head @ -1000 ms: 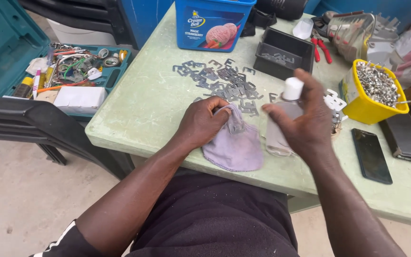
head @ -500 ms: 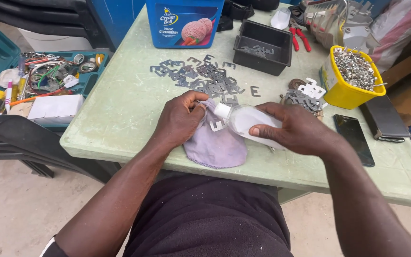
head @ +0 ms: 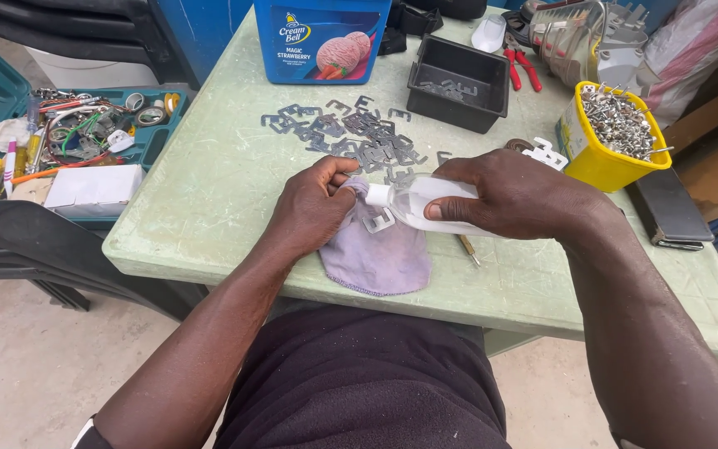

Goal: Cleaning small E-shaped metal components using a cloth and cleaning solution at a workbench.

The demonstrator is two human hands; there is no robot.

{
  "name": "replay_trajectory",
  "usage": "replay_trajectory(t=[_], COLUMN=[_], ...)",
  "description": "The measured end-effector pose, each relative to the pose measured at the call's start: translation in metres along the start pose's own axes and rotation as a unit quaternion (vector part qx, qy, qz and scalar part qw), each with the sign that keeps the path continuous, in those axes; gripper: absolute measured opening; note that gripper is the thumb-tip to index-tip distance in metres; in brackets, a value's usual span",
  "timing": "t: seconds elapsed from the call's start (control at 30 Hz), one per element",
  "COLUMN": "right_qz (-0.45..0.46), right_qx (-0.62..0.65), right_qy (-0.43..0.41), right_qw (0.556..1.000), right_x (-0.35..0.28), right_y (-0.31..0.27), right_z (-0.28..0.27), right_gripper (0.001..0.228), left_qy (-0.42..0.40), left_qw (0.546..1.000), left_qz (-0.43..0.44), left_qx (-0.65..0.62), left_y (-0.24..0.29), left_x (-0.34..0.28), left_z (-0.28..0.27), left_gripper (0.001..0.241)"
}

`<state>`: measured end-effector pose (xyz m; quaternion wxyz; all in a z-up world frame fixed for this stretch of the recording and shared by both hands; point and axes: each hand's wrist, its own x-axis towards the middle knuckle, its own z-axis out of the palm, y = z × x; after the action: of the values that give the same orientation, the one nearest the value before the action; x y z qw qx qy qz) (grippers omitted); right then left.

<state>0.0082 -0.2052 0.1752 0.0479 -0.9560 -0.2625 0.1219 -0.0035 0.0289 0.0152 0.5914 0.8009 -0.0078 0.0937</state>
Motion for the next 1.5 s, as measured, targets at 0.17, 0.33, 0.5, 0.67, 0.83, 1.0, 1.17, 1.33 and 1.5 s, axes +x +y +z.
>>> replay_trajectory(t=[0.17,0.33,0.5,0.67,0.83,1.0,1.17,1.33,1.5], right_qz=[0.007,0.0,0.0,-0.002,-0.005,0.009,0.006,0.008,0.019], right_qx=[-0.007,-0.013,-0.013,-0.01,-0.013,0.003,0.016,0.029,0.057], right_qy=[-0.003,0.007,0.012,0.014,0.022,0.024,0.029,0.036,0.058], right_qw=[1.0,1.0,1.0,1.0,1.0,1.0,0.999,0.999,0.996], right_x=[-0.001,0.002,0.001,0.004,0.006,0.001,0.002,0.002,-0.004], right_y=[-0.005,0.002,-0.004,-0.001,0.003,0.004,0.007,0.015,0.016], right_z=[-0.002,0.003,0.001,0.003,0.005,0.004,0.01,0.018,0.021], right_gripper=[0.064,0.065,0.066,0.066,0.065,0.066,0.064,0.061,0.062], left_qy=[0.0,-0.005,-0.004,-0.002,-0.004,-0.003,-0.001,0.0,0.0], left_qw=[1.0,1.0,1.0,1.0,1.0,1.0,1.0,0.999,1.0], left_qz=[0.008,0.012,0.015,0.016,0.019,0.022,0.029,0.034,0.03], left_qx=[-0.005,-0.005,0.002,0.004,0.002,-0.004,-0.003,-0.004,-0.003], left_y=[0.001,0.002,0.002,0.001,0.003,0.002,0.004,0.0,0.003], left_x=[-0.001,-0.001,-0.001,-0.001,-0.002,-0.001,-0.003,0.0,-0.004], left_z=[-0.001,0.0,0.0,0.0,0.0,-0.001,0.0,0.0,0.0], left_gripper=[0.046,0.046,0.046,0.046,0.047,0.046,0.045,0.045,0.045])
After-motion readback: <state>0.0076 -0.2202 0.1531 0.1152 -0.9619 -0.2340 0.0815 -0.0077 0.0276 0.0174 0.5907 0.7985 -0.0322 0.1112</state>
